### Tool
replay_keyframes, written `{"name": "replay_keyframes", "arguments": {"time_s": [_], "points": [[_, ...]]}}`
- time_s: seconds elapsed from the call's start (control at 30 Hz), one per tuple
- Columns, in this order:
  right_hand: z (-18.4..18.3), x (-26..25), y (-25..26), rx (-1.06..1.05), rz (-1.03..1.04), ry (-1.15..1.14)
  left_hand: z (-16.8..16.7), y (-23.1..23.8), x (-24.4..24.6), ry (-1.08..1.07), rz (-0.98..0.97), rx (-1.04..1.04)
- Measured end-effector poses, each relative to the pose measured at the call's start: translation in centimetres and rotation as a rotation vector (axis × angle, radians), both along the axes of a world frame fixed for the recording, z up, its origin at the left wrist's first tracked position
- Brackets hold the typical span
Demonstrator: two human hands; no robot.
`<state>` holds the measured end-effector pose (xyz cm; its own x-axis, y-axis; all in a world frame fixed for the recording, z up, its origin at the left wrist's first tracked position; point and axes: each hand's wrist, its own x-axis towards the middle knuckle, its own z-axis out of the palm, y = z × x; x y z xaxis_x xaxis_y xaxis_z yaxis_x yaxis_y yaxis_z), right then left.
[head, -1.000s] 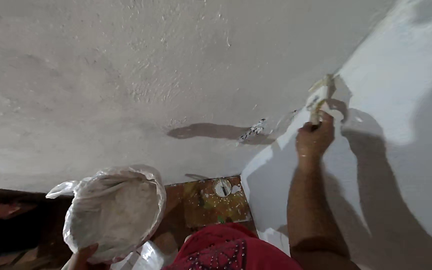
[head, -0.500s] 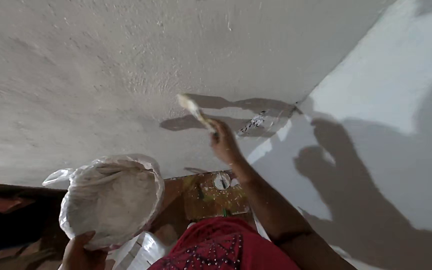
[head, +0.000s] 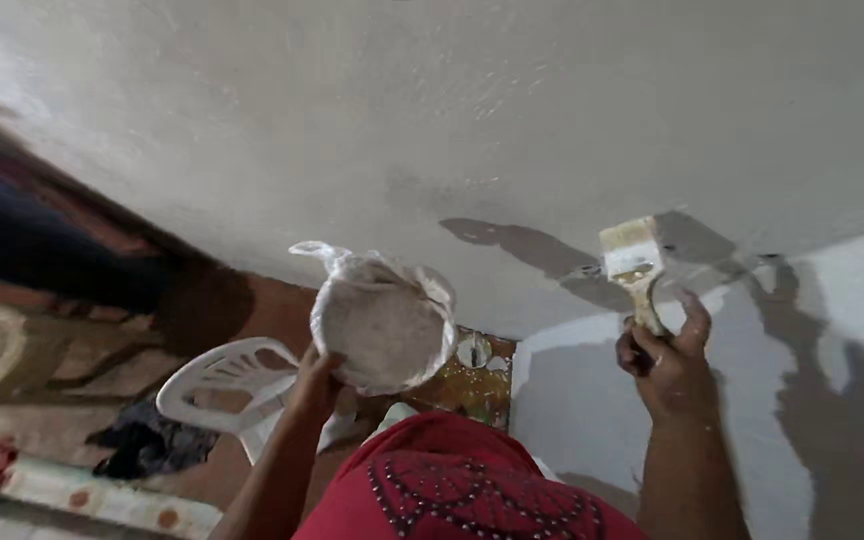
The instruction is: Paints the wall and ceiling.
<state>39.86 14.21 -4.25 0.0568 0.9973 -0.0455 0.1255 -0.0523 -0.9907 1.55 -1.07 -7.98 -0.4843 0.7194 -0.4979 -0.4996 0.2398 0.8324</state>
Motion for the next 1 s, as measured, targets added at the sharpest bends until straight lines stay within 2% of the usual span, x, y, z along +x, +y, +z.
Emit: {"name": "replay_keyframes", "arguments": {"time_s": [0.1,0.27,0.37,0.57,0.7,0.8,0.93,1.0], "points": [[-2.9,-2.0,-0.5,-0.05,0.239,-0.067,-1.5,-0.7,0.8,-0.059,-0.038,0.052],[-5.6,-6.5,0.6,-0.247,0.469,-0.152,-2.8,-2.1,1.6,-0.142,-0.044,0.092],[-5.7,-9.7,3.2,-0.282,0.625,-0.214,-3.5,-2.3,1.3,-0.141,-0.068,0.147],[-4.7,-16.9,8.6,-0.349,0.949,-0.3,-4.1,-1.8,0.0,-0.087,-0.181,0.117],[-5.1,-19.6,9.5,-0.468,1.172,-0.299,-4.8,-1.7,-1.7,-0.043,-0.325,0.113],[-6.7,-21.4,9.8,-0.572,1.345,-0.374,-6.0,-1.9,-2.9,-0.03,-0.421,0.107],[-10.0,-22.5,9.8,-0.683,1.417,-0.251,-8.3,-1.6,-4.4,-0.062,-0.502,0.108],[-11.0,-22.8,9.4,-0.682,1.381,-0.221,-9.1,-1.0,-5.4,-0.061,-0.526,0.095]]}}
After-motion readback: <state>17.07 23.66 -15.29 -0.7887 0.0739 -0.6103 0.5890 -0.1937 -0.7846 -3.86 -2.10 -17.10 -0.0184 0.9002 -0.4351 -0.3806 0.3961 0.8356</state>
